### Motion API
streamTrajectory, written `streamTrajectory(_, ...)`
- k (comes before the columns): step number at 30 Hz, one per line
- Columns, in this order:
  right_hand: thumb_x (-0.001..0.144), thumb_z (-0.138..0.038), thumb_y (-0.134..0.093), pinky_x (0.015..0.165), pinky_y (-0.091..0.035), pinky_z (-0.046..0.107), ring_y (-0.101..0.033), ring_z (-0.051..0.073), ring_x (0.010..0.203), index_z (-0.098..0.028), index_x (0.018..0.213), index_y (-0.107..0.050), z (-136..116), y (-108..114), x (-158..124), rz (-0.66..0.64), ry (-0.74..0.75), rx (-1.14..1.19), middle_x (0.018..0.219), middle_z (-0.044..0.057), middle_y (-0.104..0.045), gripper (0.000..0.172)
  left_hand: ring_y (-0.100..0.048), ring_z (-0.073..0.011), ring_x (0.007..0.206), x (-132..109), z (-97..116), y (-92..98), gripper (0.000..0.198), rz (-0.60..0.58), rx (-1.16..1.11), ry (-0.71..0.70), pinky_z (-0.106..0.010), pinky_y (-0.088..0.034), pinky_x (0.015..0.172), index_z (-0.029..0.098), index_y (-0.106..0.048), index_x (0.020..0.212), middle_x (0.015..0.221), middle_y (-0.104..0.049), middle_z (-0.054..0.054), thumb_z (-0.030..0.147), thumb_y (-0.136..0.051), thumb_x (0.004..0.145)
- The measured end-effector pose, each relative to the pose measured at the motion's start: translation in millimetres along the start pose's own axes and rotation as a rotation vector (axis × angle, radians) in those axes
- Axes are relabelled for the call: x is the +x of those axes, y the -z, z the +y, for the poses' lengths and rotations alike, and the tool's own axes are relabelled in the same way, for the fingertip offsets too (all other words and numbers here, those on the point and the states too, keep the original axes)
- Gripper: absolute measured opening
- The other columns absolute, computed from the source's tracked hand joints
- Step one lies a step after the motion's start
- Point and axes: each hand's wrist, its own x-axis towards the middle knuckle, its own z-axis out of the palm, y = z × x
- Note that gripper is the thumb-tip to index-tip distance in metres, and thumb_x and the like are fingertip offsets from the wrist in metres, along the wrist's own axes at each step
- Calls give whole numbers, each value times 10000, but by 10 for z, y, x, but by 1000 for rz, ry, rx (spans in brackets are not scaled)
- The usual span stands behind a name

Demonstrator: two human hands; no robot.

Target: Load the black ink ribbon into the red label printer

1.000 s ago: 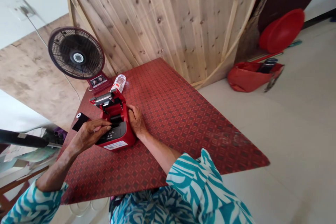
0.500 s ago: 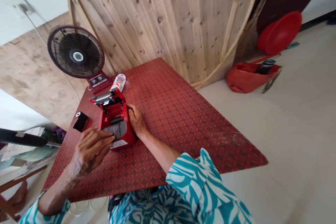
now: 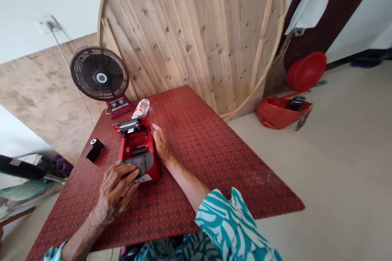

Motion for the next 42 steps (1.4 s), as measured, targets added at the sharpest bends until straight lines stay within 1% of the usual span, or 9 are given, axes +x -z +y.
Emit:
streamTrajectory(5,841,-656,-388,1090,-346,399,-523,210,1208,-233,1234,-545,-148,-69,274,-80,90,81,1275,72,-592,598,-605,-219,1025,-13,0,-3,334,14,-8,-4,-433,-407,969,159,-588,1150,1060,-664,-115,108,-623,822)
streamTrajectory(9,845,-652,-389,1029,-402,379,-580,203,1109,-246,1130,-609,-262,-47,343,-121,112,70,1153,50,-656,543,-609,-219,1024,-33,0,-14,342,33,-20,4,-439,-403,974,164,-592,1154,1063,-666,-113,102,-621,819)
streamTrajectory(16,903,-512,-404,991,-403,339,-565,185,1066,-236,776,-677,-387,186,-37,-124,230,-126,1062,43,-608,408,-623,-209,1007,-18,1,-23,316,71,-44,14,-431,-402,983,183,-612,1119,1034,-676,-96,96,-609,815)
streamTrajectory(22,845,-417,-544,975,-418,358,-541,197,1100,-243,772,-660,-329,216,-222,-97,187,-145,1087,40,-592,221,-611,-215,1036,-100,-37,21,355,28,-137,45,-439,-374,1017,209,-598,1166,1067,-667,-88,145,-614,817)
streamTrajectory(24,829,-411,-559,953,-433,365,-543,203,1095,-240,765,-653,-322,198,-224,-93,161,-130,1098,44,-590,206,-585,-228,1079,-112,-99,42,325,99,-247,214,-444,-378,1018,227,-601,1175,1124,-643,-87,206,-580,851)
streamTrajectory(27,817,-391,-566,897,-463,347,-552,199,1075,-238,780,-650,-307,181,-227,-84,118,-94,1116,44,-581,178,-529,-239,1182,-47,-255,28,346,238,-521,704,-414,-402,1010,243,-562,1235,1262,-581,-82,289,-535,893)
streamTrajectory(30,815,-351,-574,896,-468,331,-562,183,1061,-255,898,-650,-270,177,-231,-72,86,-42,1132,36,-574,147,-494,-254,1239,81,-432,-59,465,246,-912,1029,-394,-403,1022,221,-510,1281,1343,-536,-86,337,-611,841)
streamTrajectory(34,820,-300,-555,937,-465,341,-559,176,1080,-280,1047,-613,-255,166,-229,-110,52,-19,1165,27,-563,235,-499,-285,1231,208,-561,-180,569,220,-1244,1173,-384,-445,977,185,-518,1254,1331,-547,-96,281,-695,722)
streamTrajectory(42,834,-240,-472,1010,-433,399,-497,197,1192,-280,1044,-619,-357,137,-250,-122,106,-145,1237,50,-516,260,-509,-267,1231,214,-480,-238,627,316,-1327,1252,-331,-487,922,222,-517,1266,1351,-540,-66,212,-706,668)
